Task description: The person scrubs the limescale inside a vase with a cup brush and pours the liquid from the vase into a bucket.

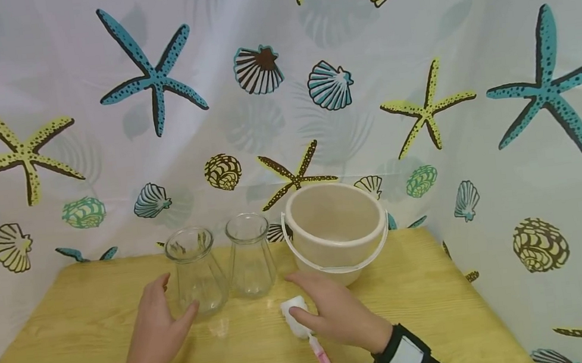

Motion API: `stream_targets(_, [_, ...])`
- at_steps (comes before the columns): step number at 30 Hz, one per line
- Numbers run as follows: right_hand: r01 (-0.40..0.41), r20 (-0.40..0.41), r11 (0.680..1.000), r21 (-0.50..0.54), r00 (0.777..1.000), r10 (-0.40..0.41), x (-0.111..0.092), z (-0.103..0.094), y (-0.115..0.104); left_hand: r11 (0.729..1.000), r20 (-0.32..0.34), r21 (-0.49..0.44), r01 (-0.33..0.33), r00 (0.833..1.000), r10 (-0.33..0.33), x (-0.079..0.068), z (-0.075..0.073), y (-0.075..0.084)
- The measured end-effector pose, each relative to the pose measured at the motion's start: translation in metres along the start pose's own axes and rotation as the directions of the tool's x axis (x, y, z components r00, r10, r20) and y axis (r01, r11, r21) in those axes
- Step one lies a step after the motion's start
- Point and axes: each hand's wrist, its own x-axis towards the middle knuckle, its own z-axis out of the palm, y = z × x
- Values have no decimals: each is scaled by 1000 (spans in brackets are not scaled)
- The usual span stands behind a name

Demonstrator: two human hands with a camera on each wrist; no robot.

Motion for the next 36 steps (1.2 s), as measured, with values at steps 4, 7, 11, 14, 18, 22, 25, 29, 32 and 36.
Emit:
stream_targets(4, [-3,-59,1000,-2,998,3,18,6,-8,1000,-40,-3,21,999,-21,2,3,1])
stream_targets(7, [-12,-108,1000,2,994,12,37,5,-12,1000,-71,-3,24,997,-24,4,4,5])
stream_targets(11, [-5,-181,1000,-26,984,0,64,1,-16,1000,-72,-15,16,997,-17,3,5,10])
stream_targets(14, [-2,-217,998,-66,976,-12,85,-1,-17,1000,-59,-12,11,998,-12,-1,9,13])
stream_targets(18, [-63,-215,994,-92,976,42,108,-1,-16,1000,-35,-1,-12,999,12,-7,17,18])
stream_targets(22, [-168,-182,983,-72,971,153,124,3,-12,999,-6,-2,-49,999,49,-11,28,30])
stream_targets(25, [-244,-148,968,-50,961,235,132,6,-7,998,24,-23,-60,998,61,-7,39,42])
stream_targets(29, [-312,-107,950,-31,946,307,141,9,-2,997,68,-57,-51,996,55,3,54,53])
stream_targets(32, [-341,-76,940,-27,938,338,147,13,0,997,98,-73,-38,994,45,10,64,56])
stream_targets(36, [-378,-33,925,-30,926,377,153,19,-1,994,124,-103,-19,992,32,13,72,59])
